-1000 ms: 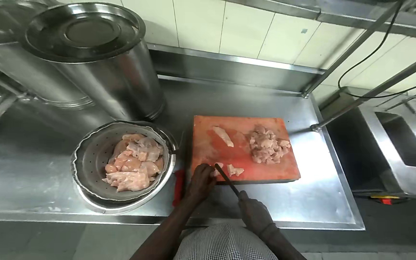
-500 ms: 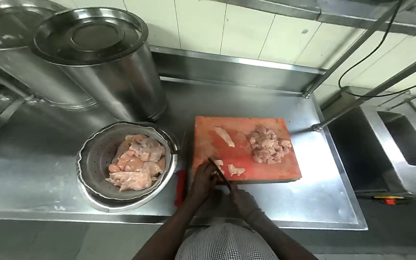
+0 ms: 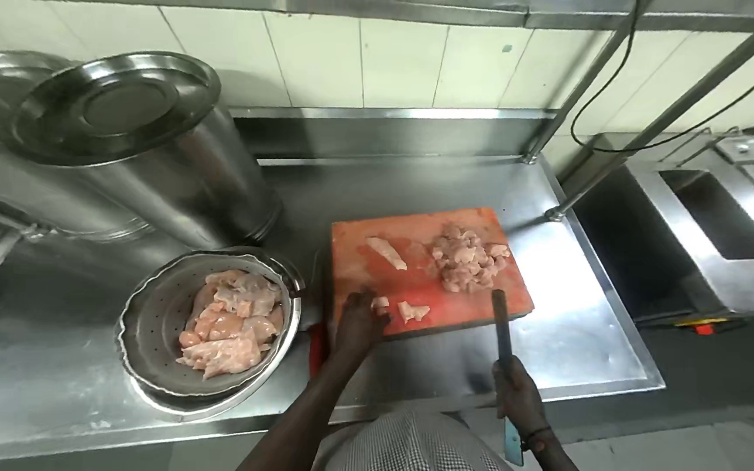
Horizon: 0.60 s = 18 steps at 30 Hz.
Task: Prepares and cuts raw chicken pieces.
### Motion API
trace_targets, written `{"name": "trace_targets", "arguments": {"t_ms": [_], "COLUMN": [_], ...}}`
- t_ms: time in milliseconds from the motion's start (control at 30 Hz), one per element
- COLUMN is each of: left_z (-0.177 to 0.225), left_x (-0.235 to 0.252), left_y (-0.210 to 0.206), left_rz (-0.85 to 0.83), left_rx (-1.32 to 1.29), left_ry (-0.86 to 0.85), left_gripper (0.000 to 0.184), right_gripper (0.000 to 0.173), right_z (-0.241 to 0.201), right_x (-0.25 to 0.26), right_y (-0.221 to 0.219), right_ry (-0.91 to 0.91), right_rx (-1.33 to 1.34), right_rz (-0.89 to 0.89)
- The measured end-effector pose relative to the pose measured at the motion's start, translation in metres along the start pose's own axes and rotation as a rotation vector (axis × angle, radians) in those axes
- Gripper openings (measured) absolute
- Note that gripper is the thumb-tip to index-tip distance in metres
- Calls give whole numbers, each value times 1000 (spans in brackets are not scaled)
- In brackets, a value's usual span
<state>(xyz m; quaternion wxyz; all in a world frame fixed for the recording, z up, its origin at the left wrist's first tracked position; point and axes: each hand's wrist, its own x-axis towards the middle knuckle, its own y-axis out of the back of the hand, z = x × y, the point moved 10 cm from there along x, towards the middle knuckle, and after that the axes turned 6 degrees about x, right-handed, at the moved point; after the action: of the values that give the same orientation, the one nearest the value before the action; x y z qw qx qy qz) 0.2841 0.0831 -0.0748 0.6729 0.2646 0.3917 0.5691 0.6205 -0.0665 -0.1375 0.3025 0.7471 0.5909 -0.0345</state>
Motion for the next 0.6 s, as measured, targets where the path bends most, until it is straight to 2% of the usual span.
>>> {"name": "trace_targets", "arguments": {"t_ms": [67, 100, 167, 333, 467, 600], "left_z": [24, 35, 58, 105, 137, 199], "left_x": [6, 9, 15, 22, 37, 65], "left_y": [-15, -23, -40, -68, -70, -35], "left_rz": [-81, -116, -174, -291, -370, -295], "left_rx": [78, 130, 252, 355, 305, 120], "left_ry": [-5, -28, -99, -251, -318, -392], "left_gripper": [73, 76, 69, 27, 27, 28], "right_gripper": [24, 21, 19, 16, 18, 20], "right_z": [18, 23, 27, 38, 43, 47], "right_x": [1, -1, -4, -3, -1, 0], "right_y": [16, 20, 24, 24, 24, 22], "right_ry": [-58, -85, -107, -112, -132, -137], "right_rx": [166, 256, 397, 596, 662, 633], "right_rz": [78, 104, 133, 144, 133, 113]}}
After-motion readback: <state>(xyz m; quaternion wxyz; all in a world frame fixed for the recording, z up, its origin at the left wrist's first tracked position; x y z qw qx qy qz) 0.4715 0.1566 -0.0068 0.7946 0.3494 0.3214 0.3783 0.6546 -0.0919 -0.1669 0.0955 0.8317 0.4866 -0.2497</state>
